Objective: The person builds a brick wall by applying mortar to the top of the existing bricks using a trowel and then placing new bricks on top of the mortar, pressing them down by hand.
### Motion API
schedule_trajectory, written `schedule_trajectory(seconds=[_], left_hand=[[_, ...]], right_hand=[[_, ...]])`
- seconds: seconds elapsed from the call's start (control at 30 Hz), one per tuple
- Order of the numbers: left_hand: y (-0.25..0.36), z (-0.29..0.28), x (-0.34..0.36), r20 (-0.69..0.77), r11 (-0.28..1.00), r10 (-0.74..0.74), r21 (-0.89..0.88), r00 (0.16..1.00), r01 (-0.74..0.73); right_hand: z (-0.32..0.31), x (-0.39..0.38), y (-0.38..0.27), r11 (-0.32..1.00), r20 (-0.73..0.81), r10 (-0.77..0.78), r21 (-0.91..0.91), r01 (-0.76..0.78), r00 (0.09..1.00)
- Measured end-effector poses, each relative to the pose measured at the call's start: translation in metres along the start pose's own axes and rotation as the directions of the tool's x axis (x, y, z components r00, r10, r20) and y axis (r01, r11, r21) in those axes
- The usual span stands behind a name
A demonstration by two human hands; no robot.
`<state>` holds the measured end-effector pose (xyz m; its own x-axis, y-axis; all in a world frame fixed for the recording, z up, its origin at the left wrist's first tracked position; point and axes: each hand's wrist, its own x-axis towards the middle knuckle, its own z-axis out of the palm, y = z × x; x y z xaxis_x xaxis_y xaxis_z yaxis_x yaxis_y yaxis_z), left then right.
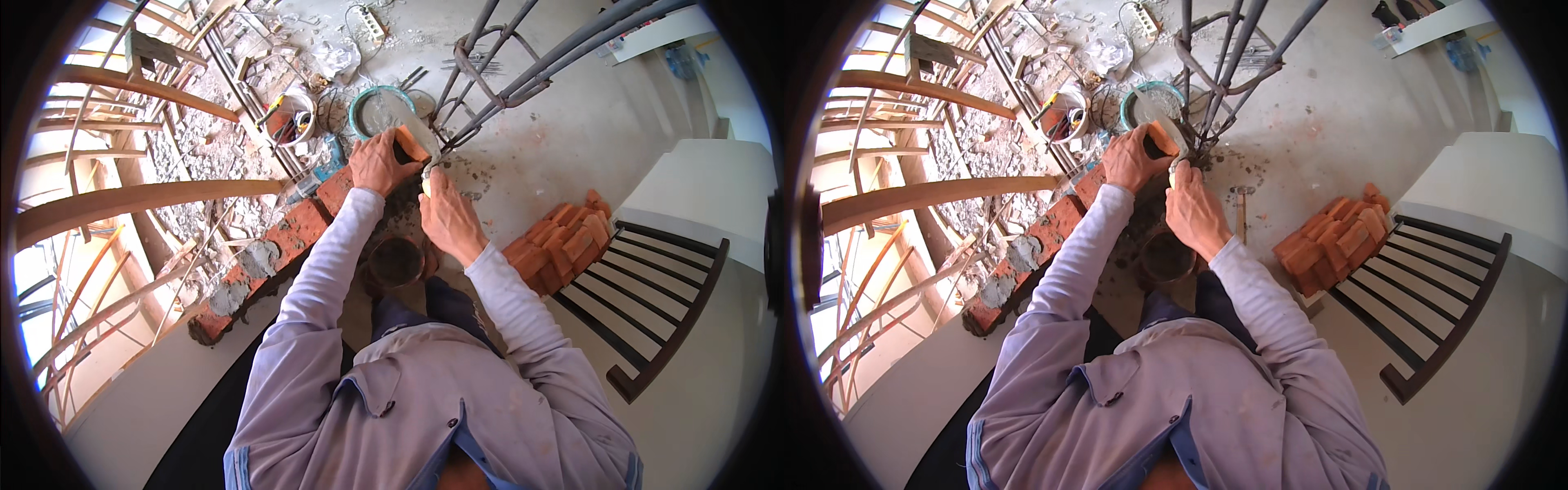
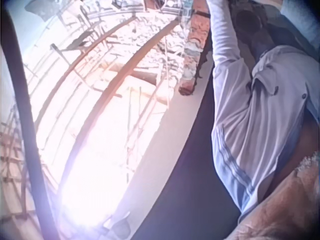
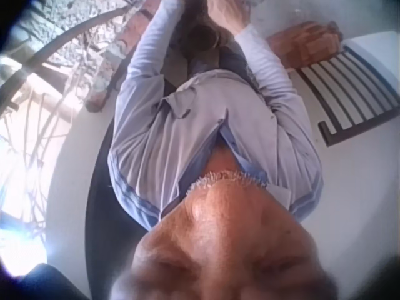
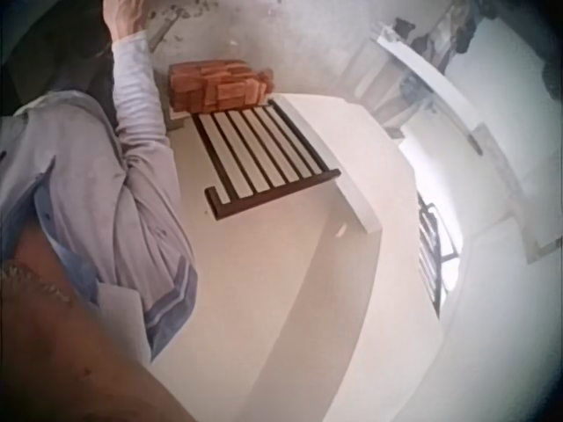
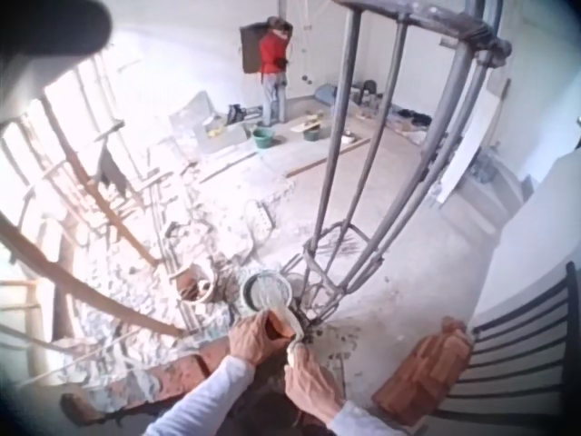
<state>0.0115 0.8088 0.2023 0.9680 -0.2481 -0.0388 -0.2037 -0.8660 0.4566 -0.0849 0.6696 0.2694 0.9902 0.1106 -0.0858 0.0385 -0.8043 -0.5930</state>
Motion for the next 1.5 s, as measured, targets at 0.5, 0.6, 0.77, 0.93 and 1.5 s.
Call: schedule_trajectory(seconds=[0.5,0.6,0.77,0.93,1.5], left_hand=[[-0.017,0.000,0.008,-0.034,0.985,0.165,-0.036,0.986,-0.167],[-0.022,-0.004,0.003,-0.073,0.986,0.159,-0.038,0.984,-0.162],[-0.055,-0.058,-0.019,-0.281,0.945,-0.046,-0.325,0.959,-0.050],[-0.070,-0.106,-0.080,-0.260,0.887,-0.077,-0.459,0.963,-0.053],[-0.169,0.126,-0.500,0.900,0.860,-0.242,0.025,0.364,0.509]], right_hand=[[-0.032,-0.038,0.022,0.999,0.013,-0.016,-0.043,0.017,1.000],[-0.026,-0.060,0.016,0.996,-0.097,-0.021,0.079,0.029,0.995],[-0.009,-0.140,0.010,-0.145,0.525,0.278,0.851,-0.505,0.804],[0.076,-0.106,0.004,-0.707,0.574,0.071,0.606,-0.364,0.816],[0.182,-0.207,0.124,0.900,0.578,0.382,-0.410,-0.149,0.721]])
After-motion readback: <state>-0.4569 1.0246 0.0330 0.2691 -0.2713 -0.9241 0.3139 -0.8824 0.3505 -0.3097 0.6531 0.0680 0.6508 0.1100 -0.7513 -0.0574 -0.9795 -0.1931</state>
